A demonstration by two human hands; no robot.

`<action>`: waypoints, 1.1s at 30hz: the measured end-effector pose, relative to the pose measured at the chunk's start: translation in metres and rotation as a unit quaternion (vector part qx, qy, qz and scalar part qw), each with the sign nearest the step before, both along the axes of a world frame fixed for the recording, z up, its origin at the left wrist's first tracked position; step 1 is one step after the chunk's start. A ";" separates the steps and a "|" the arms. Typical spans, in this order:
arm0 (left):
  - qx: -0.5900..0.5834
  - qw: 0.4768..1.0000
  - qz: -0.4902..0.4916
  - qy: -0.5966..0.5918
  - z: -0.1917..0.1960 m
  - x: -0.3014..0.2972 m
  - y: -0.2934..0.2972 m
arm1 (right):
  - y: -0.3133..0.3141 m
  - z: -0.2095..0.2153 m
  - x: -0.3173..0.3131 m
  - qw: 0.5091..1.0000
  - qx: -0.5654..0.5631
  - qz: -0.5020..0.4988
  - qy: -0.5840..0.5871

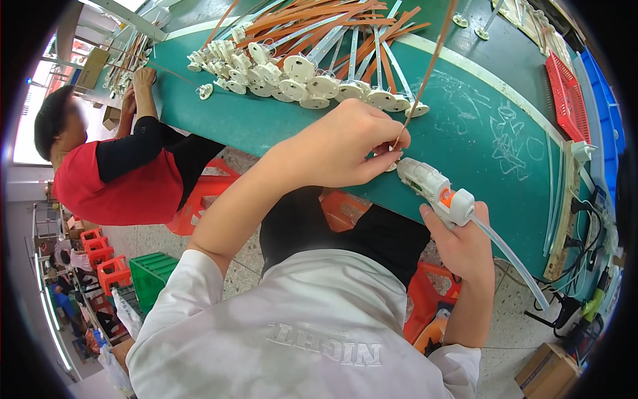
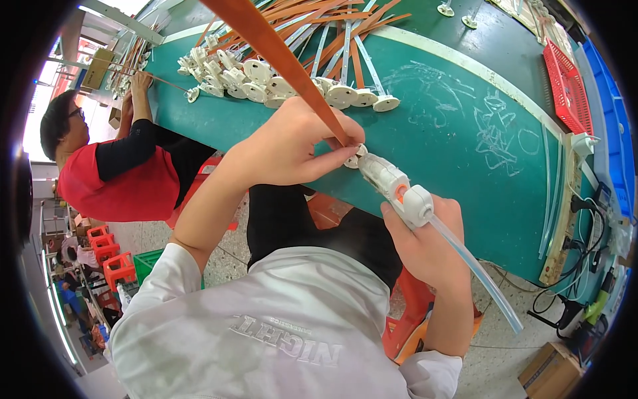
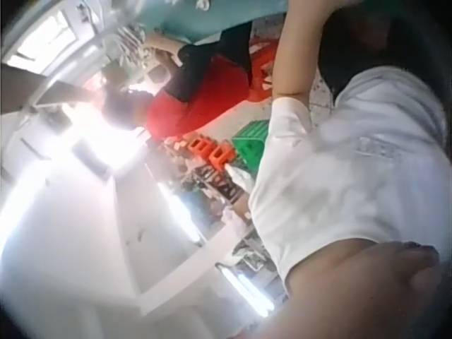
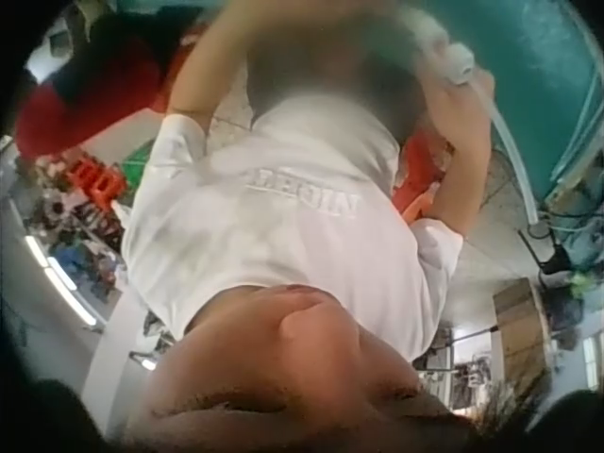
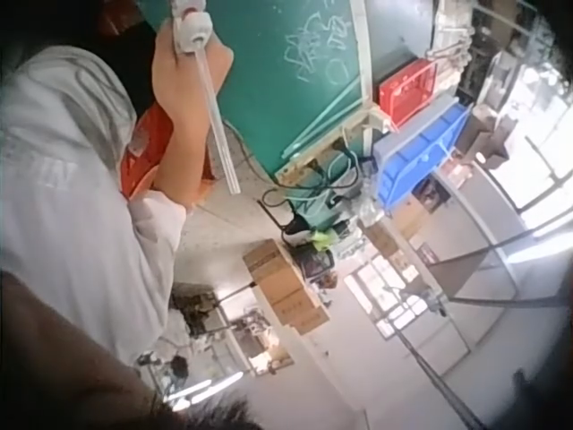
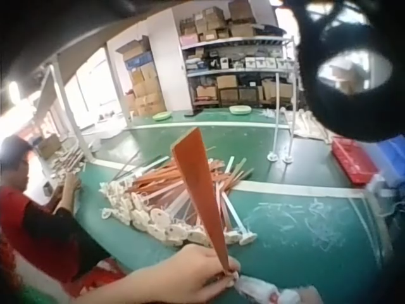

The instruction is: Glueing LED strips and supports to circular plastic bases using a hot glue gun.

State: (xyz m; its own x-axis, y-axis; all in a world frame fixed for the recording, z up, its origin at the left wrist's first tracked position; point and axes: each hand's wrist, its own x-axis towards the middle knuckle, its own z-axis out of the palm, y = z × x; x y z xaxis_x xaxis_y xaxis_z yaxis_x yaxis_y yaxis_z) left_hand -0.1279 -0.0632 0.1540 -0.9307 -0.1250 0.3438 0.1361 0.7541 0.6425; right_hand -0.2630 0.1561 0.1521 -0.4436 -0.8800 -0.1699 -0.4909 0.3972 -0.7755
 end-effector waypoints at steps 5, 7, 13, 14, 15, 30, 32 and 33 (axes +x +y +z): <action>-0.015 1.000 0.002 0.005 0.000 0.003 -0.001 | -0.001 0.001 -0.001 0.998 0.021 -0.013 -0.059; -0.017 1.000 0.000 0.003 0.000 0.002 -0.003 | 0.000 0.002 -0.001 0.997 0.032 -0.016 -0.071; -0.018 1.000 -0.004 -0.004 0.001 0.001 -0.003 | -0.002 0.004 0.000 0.998 0.032 -0.002 -0.051; -0.020 1.000 -0.005 -0.003 0.001 0.001 -0.003 | -0.001 0.003 0.000 0.998 0.032 -0.002 -0.051; -0.021 1.000 -0.006 -0.002 0.001 0.001 -0.003 | 0.000 0.002 0.000 0.999 0.023 -0.002 -0.049; -0.019 1.000 -0.006 -0.006 0.005 0.002 -0.002 | 0.001 0.007 -0.001 0.998 0.039 -0.011 -0.040; -0.025 1.000 -0.007 -0.007 0.006 0.002 -0.003 | 0.001 0.007 0.000 0.999 0.041 -0.011 -0.020; -0.031 0.999 -0.008 -0.008 0.007 0.002 -0.003 | 0.000 0.007 -0.001 0.997 0.056 -0.021 -0.042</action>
